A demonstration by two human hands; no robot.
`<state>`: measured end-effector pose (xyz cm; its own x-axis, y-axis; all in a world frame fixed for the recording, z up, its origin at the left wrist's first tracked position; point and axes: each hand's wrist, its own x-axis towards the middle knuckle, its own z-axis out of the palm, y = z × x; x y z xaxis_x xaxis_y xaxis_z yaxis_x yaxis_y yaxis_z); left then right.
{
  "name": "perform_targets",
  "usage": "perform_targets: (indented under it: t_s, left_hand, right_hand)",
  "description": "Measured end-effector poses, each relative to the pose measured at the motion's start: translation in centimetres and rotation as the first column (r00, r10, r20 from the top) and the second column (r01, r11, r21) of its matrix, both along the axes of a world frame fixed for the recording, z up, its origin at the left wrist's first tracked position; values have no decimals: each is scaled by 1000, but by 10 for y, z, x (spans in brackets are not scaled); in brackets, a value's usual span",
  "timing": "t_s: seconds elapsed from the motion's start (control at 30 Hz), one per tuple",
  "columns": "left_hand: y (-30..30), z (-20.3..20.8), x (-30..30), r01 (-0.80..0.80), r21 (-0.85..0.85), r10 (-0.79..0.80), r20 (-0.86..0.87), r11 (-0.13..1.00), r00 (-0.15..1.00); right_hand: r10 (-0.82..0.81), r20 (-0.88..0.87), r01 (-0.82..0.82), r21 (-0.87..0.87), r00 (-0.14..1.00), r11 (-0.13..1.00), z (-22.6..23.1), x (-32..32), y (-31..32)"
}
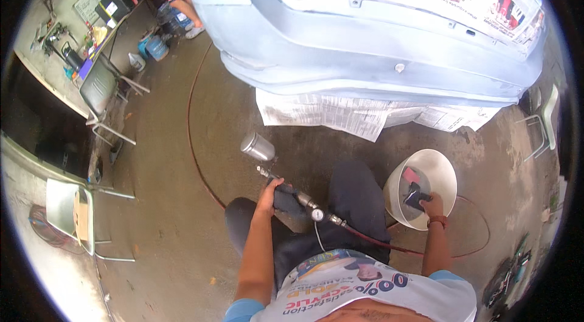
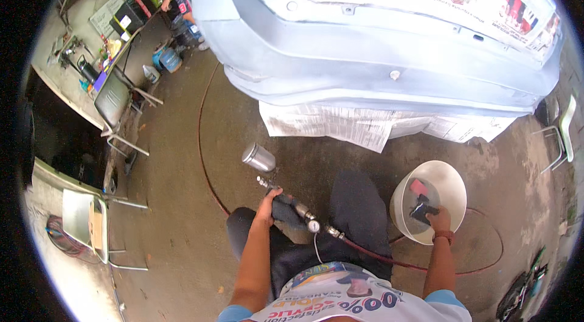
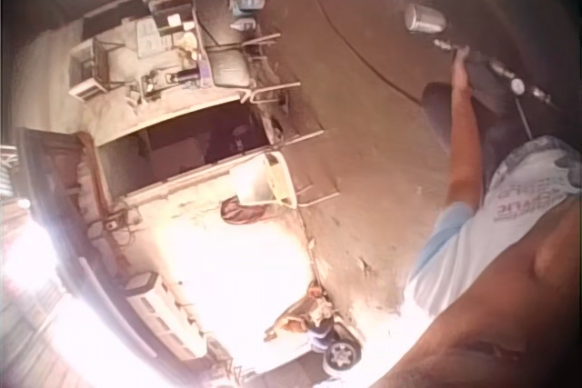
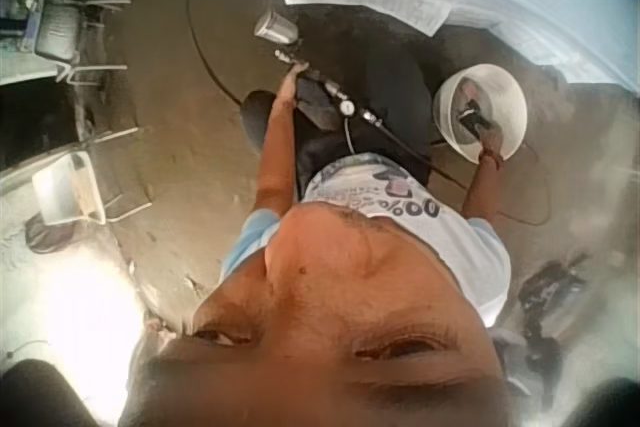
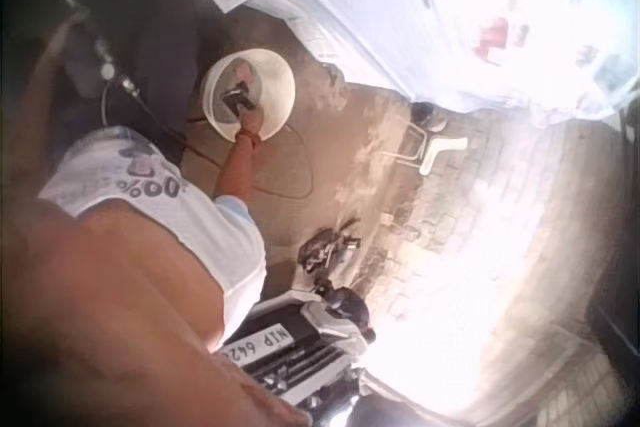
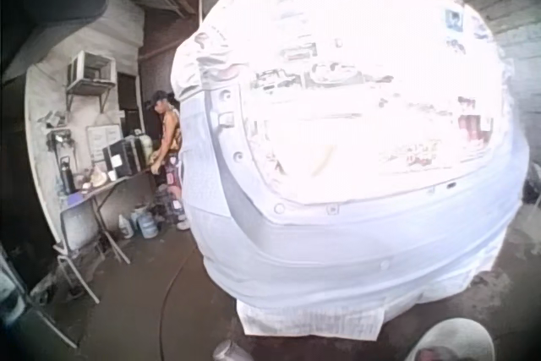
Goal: The person wipes the surface of a large, light-colored car part with a dark cloth. They repeatedly dip the cloth into a bucket of water to clean it and continue wiping different sections of the part, which is covered with newspaper.
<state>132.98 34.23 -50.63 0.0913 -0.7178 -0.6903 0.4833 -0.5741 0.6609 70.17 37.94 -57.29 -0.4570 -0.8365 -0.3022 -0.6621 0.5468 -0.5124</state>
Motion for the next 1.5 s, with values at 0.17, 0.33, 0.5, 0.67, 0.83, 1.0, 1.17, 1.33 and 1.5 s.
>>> perform_targets:
  t_s: [0.17,0.33,0.5,0.67,0.83,1.0,1.17,1.33,1.5]
  left_hand:
    - [-13,5,-11,-8,-20,8,-38,1000,999]
    - [-6,2,-5,-47,-68,45,-33,997,998]
    - [0,5,4,-82,-102,82,-9,991,997]
    - [-15,-7,-2,-49,-116,40,-78,992,996]
    - [-14,-7,1,-110,-114,102,-75,987,992]
    - [-8,-9,2,-84,-100,75,-92,991,993]
    - [-10,-18,5,-51,-117,37,-116,992,993]
    - [-15,-17,-3,-5,-126,-11,-131,992,991]
    - [-11,-20,-2,-60,-119,46,-118,991,992]
  right_hand:
    - [-90,425,147,-102,901,984,24,-12,-29]
    - [-186,545,245,-38,818,969,78,44,-30]
    - [-78,805,427,-227,588,875,90,36,-20]
    - [-173,492,229,-57,854,972,13,-46,-2]
    - [27,-347,-80,-139,937,987,-1,-20,-10]
    - [231,637,338,-641,736,689,166,95,-110]
    - [570,186,-66,-917,801,393,385,284,-183]
    - [238,-572,-575,-816,785,-66,439,374,-298]
    - [336,-818,-884,-420,466,204,414,394,-338]
